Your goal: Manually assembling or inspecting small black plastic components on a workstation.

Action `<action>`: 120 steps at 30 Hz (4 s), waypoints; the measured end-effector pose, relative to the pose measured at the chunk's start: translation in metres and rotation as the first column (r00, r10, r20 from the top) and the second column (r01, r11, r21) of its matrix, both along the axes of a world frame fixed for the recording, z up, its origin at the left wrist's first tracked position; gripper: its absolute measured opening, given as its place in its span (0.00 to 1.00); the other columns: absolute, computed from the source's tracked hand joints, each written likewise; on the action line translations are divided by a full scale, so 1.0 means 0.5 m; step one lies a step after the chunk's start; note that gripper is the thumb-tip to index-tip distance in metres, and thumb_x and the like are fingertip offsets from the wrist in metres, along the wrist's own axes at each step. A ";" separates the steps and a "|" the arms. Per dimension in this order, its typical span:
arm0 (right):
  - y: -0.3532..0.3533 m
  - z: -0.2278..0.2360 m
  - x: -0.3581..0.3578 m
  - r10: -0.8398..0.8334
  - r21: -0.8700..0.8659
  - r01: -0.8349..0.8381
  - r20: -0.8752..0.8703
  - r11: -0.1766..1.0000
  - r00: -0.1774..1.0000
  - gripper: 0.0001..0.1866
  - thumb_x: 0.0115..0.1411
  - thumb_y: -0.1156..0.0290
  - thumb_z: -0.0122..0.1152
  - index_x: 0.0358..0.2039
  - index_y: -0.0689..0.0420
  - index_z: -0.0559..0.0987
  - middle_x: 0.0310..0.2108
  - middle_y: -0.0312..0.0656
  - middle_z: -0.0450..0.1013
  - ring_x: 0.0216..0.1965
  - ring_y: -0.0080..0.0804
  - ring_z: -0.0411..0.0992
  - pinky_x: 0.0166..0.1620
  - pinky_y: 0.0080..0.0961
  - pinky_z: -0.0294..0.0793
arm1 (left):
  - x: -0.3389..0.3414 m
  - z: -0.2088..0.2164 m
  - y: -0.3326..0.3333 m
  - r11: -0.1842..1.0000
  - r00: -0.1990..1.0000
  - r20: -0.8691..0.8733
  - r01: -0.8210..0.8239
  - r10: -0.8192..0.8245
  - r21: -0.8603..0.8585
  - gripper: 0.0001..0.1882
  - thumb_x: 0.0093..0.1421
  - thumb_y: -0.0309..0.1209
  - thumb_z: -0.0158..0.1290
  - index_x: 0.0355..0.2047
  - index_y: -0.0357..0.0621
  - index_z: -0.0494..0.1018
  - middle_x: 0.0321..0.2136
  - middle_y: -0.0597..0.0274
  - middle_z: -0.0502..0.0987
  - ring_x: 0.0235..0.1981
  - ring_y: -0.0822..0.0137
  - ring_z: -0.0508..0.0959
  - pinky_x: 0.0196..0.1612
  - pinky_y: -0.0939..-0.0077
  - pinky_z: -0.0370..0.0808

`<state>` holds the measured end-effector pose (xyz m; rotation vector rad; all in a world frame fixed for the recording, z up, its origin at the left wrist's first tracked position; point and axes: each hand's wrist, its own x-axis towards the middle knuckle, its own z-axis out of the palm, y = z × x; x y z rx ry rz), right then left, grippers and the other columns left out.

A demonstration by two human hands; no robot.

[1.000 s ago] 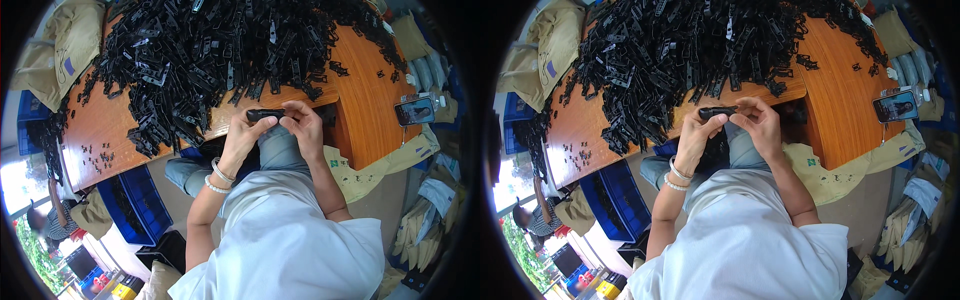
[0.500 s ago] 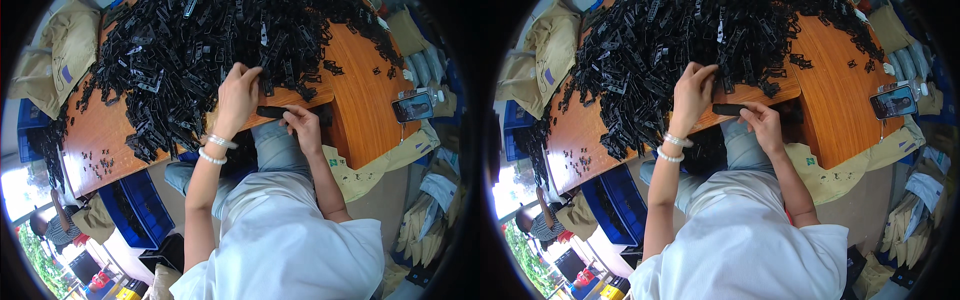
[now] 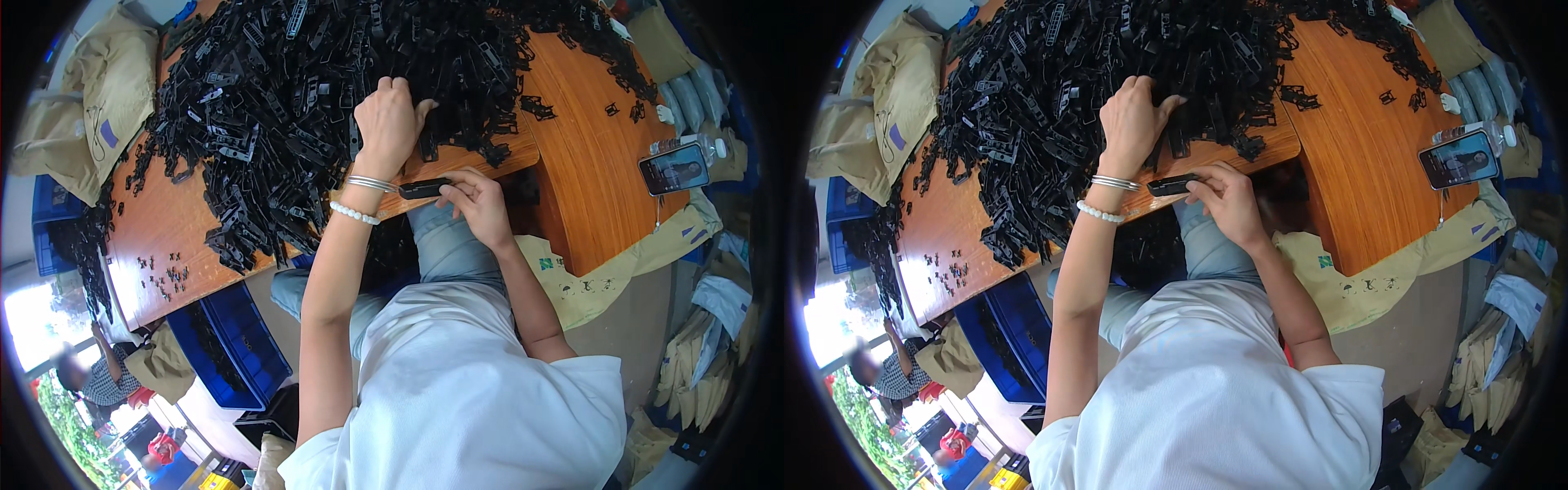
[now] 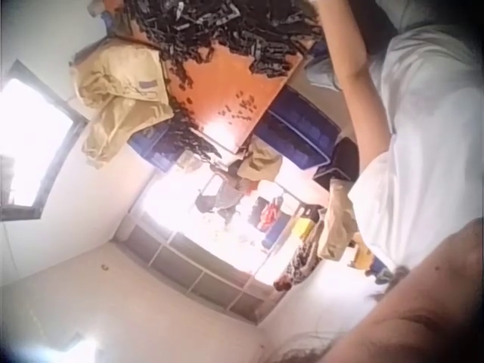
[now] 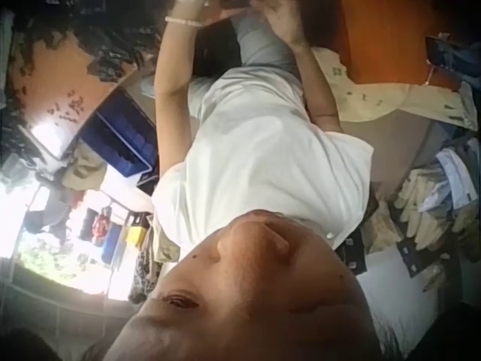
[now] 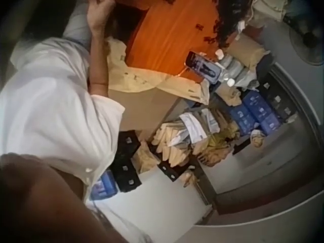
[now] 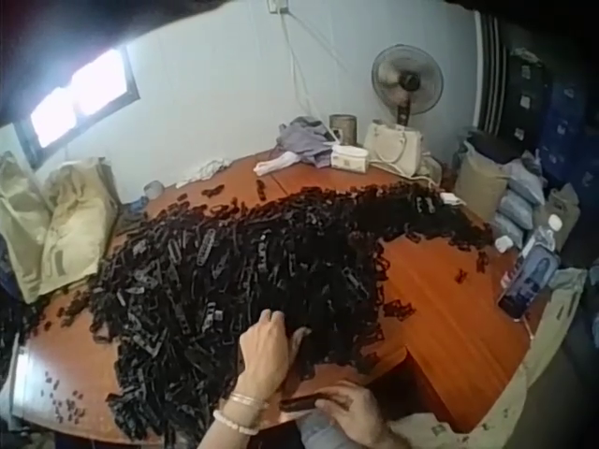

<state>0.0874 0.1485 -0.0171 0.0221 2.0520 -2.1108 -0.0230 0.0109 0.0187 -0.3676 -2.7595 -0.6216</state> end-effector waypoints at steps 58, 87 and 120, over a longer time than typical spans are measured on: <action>-0.017 0.077 0.038 0.290 -0.084 -0.309 -0.179 0.948 0.940 0.09 0.53 0.78 0.54 0.36 0.66 0.74 0.34 0.46 0.74 0.36 0.27 0.73 0.37 0.19 0.73 | 0.247 0.021 -0.123 -0.014 0.786 0.383 -0.445 -0.486 0.896 0.15 0.57 0.26 0.46 0.42 0.26 0.68 0.31 0.53 0.75 0.28 0.70 0.75 0.33 0.82 0.72; -0.064 0.085 0.044 0.291 0.312 -0.164 -0.422 0.936 0.859 0.13 0.50 0.77 0.56 0.38 0.63 0.74 0.32 0.43 0.70 0.31 0.31 0.69 0.36 0.20 0.68 | 0.337 0.040 -0.144 0.791 0.924 0.295 0.012 -0.243 0.612 0.18 0.48 0.26 0.57 0.39 0.32 0.70 0.24 0.52 0.73 0.14 0.68 0.71 0.19 0.80 0.68; -0.048 0.061 0.068 0.356 0.360 -0.282 -0.158 0.890 0.921 0.04 0.51 0.81 0.55 0.28 0.65 0.77 0.26 0.41 0.72 0.23 0.23 0.70 0.26 0.16 0.68 | 0.008 -0.067 -0.738 0.778 0.777 -0.038 -0.624 0.628 0.073 0.15 0.41 0.39 0.54 0.24 0.39 0.77 0.20 0.51 0.76 0.23 0.54 0.75 0.29 0.68 0.71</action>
